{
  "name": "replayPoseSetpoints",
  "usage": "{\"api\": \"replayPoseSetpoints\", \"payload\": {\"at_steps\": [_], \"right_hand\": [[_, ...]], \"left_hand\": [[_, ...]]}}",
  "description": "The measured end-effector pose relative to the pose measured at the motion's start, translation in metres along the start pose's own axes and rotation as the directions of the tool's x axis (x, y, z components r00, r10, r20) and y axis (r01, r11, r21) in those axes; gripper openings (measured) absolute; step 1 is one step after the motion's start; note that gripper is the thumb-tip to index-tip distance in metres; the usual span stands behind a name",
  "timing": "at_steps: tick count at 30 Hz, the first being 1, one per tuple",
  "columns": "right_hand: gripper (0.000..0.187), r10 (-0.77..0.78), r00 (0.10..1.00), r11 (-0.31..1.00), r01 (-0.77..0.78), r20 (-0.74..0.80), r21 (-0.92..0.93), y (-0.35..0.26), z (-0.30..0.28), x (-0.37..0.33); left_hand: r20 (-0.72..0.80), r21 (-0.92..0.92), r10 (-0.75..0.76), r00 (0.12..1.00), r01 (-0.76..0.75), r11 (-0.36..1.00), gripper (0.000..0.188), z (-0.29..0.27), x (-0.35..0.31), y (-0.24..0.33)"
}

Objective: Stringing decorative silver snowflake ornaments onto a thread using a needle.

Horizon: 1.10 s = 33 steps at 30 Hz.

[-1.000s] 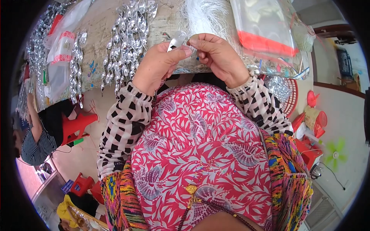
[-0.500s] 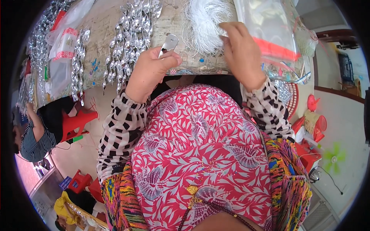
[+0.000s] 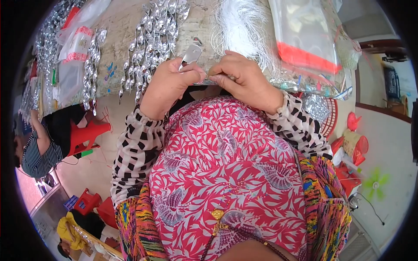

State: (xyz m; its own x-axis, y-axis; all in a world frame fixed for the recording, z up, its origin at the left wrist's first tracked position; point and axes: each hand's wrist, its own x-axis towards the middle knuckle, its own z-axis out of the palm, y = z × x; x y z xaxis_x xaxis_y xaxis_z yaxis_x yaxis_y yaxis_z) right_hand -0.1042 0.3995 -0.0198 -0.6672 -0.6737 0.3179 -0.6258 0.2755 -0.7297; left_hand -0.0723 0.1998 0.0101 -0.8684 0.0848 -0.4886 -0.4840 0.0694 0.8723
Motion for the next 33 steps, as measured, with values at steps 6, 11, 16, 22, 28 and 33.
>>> {"api": "replayPoseSetpoints", "payload": {"at_steps": [6, 11, 16, 22, 28, 33], "right_hand": [[0.008, 0.150, 0.987, 0.975, -0.138, -0.058, 0.174, -0.004, 0.001, -0.006], [0.011, 0.400, 0.914, 0.811, -0.317, -0.071, 0.491, -0.016, -0.001, -0.001], [0.012, 0.425, 0.899, 0.799, -0.318, -0.105, 0.510, -0.019, 0.003, 0.004], [0.012, 0.434, 0.896, 0.786, -0.328, -0.091, 0.524, -0.020, 0.005, 0.005], [0.012, 0.485, 0.872, 0.712, -0.356, -0.057, 0.605, -0.017, 0.006, 0.006], [0.013, 0.484, 0.873, 0.710, -0.346, -0.067, 0.613, -0.016, 0.006, 0.006]], "left_hand": [[0.125, -0.104, -0.019, 0.992, 0.032, 0.994, 0.024, -0.005, 0.003, -0.005], [0.275, -0.361, 0.026, 0.961, 0.078, 0.929, 0.028, -0.007, 0.002, -0.007], [0.254, -0.440, 0.118, 0.960, 0.006, 0.898, 0.031, -0.011, 0.006, -0.020], [0.242, -0.392, 0.107, 0.964, -0.003, 0.920, 0.022, -0.009, 0.003, -0.017], [0.227, -0.357, 0.103, 0.968, -0.015, 0.934, 0.023, -0.005, 0.002, -0.016], [0.218, -0.371, 0.110, 0.970, -0.022, 0.928, 0.021, -0.003, 0.000, -0.018]]}}
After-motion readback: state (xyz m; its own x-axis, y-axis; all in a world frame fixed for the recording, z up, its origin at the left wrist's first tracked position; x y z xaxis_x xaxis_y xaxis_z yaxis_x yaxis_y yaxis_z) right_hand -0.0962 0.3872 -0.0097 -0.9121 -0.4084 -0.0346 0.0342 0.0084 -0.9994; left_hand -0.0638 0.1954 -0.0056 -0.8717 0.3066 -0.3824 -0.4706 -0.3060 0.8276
